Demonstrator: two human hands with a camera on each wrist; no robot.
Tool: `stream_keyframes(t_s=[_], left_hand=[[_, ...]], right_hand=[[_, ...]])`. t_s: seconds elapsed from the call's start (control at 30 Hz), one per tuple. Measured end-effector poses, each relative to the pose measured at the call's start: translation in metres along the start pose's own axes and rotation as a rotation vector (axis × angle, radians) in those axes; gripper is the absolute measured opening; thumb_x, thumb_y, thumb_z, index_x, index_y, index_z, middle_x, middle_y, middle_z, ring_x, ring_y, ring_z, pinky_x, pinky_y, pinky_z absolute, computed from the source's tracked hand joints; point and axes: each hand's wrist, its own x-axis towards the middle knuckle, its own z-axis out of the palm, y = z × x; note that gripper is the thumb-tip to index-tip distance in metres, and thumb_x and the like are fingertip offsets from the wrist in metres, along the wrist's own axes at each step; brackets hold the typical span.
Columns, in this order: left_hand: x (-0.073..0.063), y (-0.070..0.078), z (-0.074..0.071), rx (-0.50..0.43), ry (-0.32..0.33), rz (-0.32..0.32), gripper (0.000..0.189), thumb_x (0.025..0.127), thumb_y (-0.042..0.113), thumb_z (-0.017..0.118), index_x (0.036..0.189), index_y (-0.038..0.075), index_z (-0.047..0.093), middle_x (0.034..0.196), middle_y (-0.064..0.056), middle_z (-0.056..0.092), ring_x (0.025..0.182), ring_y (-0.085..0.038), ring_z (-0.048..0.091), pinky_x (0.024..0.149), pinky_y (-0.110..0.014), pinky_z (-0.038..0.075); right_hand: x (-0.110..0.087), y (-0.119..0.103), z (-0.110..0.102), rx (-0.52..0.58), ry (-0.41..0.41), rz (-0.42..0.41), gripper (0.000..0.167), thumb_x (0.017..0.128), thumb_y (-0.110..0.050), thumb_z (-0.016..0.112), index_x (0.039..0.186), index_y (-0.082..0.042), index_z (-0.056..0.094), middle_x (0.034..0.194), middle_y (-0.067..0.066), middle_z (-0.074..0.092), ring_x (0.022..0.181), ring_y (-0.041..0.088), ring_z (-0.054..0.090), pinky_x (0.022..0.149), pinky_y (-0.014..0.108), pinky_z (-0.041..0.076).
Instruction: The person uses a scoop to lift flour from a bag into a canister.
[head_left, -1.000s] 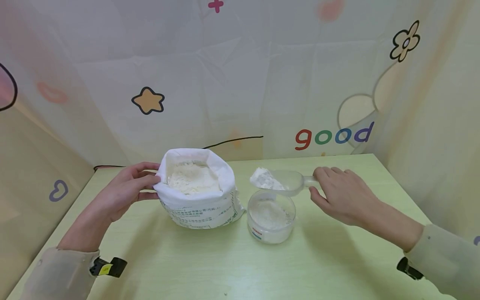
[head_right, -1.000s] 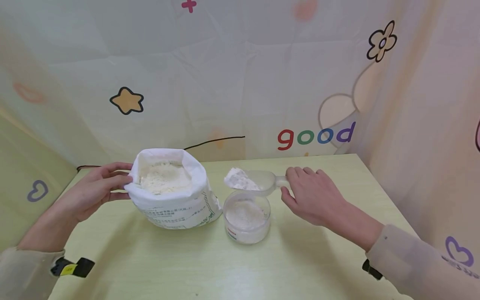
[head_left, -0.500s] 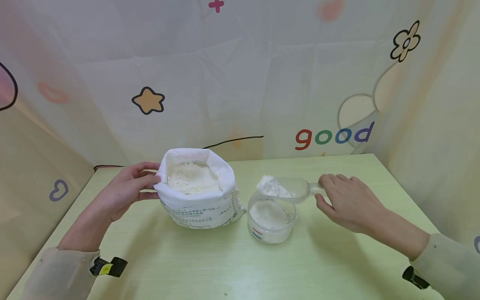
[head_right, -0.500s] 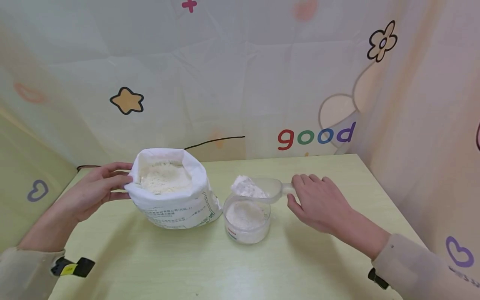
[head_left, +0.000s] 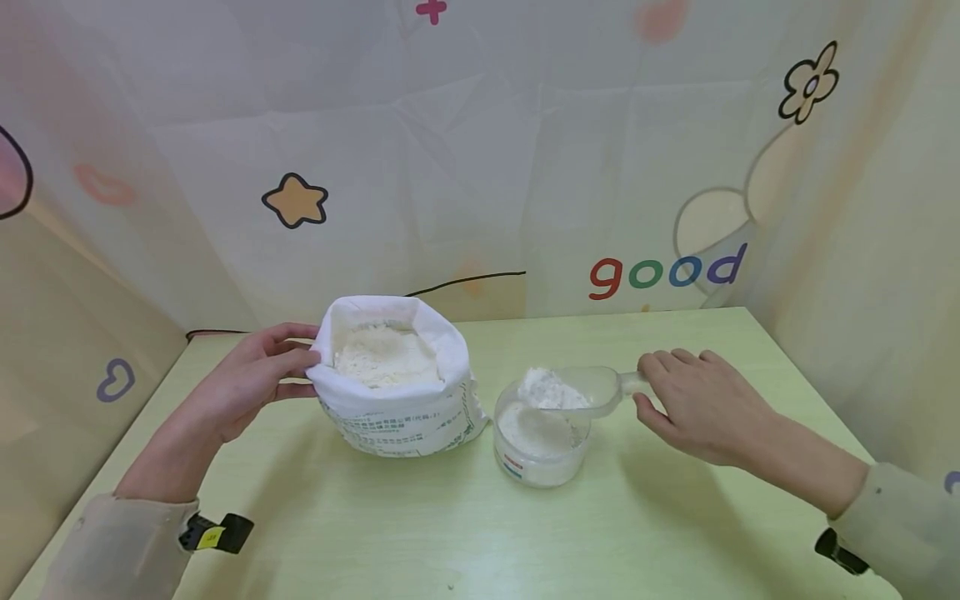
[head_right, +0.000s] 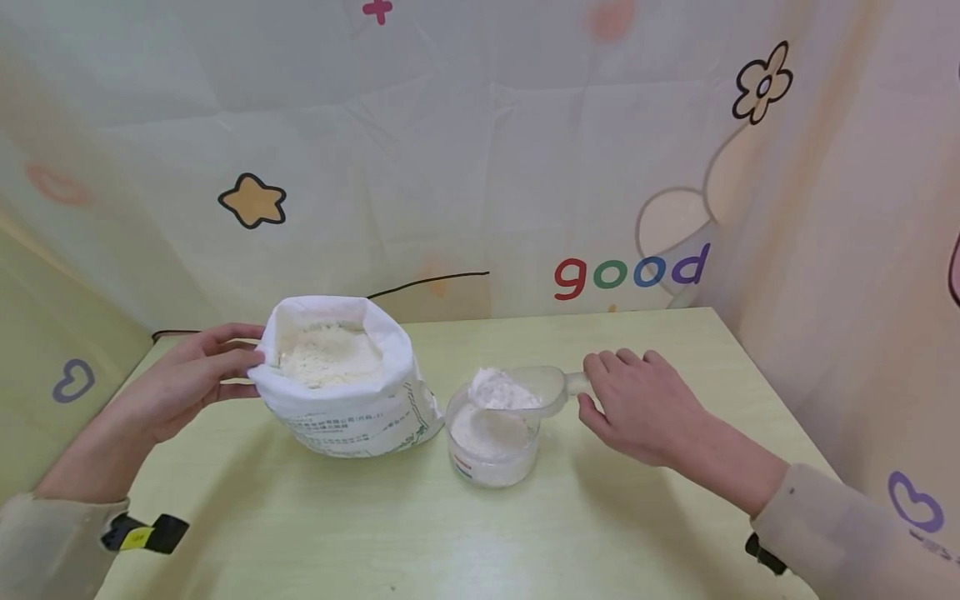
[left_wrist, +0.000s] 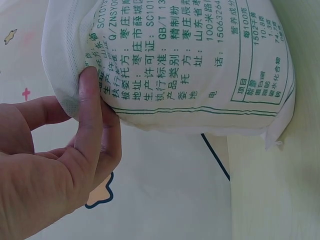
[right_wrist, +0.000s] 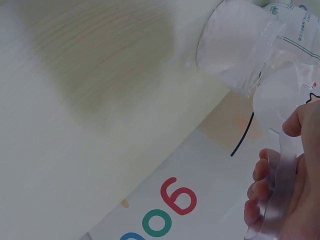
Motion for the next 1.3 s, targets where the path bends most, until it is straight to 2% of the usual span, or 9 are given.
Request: stream_keyframes(t_s=[0.3,0.87,1.3], left_hand=[[0.001,0.000,0.001,-0.003,-0.002,0.000,0.054,0.106,0.018,0.058,0.149,-0.007,0.036,0.134,-0.025,0.053,0.100,-0.018,0.067,0.088,-0.034,0.060],[0.001,-0.001,0.000,-0.002,-0.007,-0.002,0.054,0.107,0.017,0.057,0.150,-0.007,0.035,0.134,-0.025,0.053,0.099,-0.016,0.067,0.088,-0.033,0.060],[0.002,-0.002,0.000,-0.012,-0.008,-0.003,0.053,0.107,0.017,0.056,0.150,-0.007,0.034,0.133,-0.025,0.052,0.099,-0.015,0.066,0.087,-0.032,0.060]], right_hand=[[0.002,0.004,-0.011,-0.049,-0.013,-0.051,0.017,0.092,-0.025,0.061,0.092,-0.008,0.056,0.075,-0.004,0.051,0.070,0.019,0.053,0.059,0.038,0.046],[0.005,0.002,-0.024,-0.101,-0.069,-0.059,0.018,0.090,-0.026,0.065,0.092,-0.009,0.061,0.074,-0.006,0.053,0.069,0.018,0.055,0.058,0.035,0.043],[0.005,0.001,-0.030,-0.131,-0.073,-0.075,0.020,0.088,-0.027,0.068,0.091,-0.008,0.062,0.072,-0.005,0.053,0.066,0.017,0.054,0.056,0.035,0.043]])
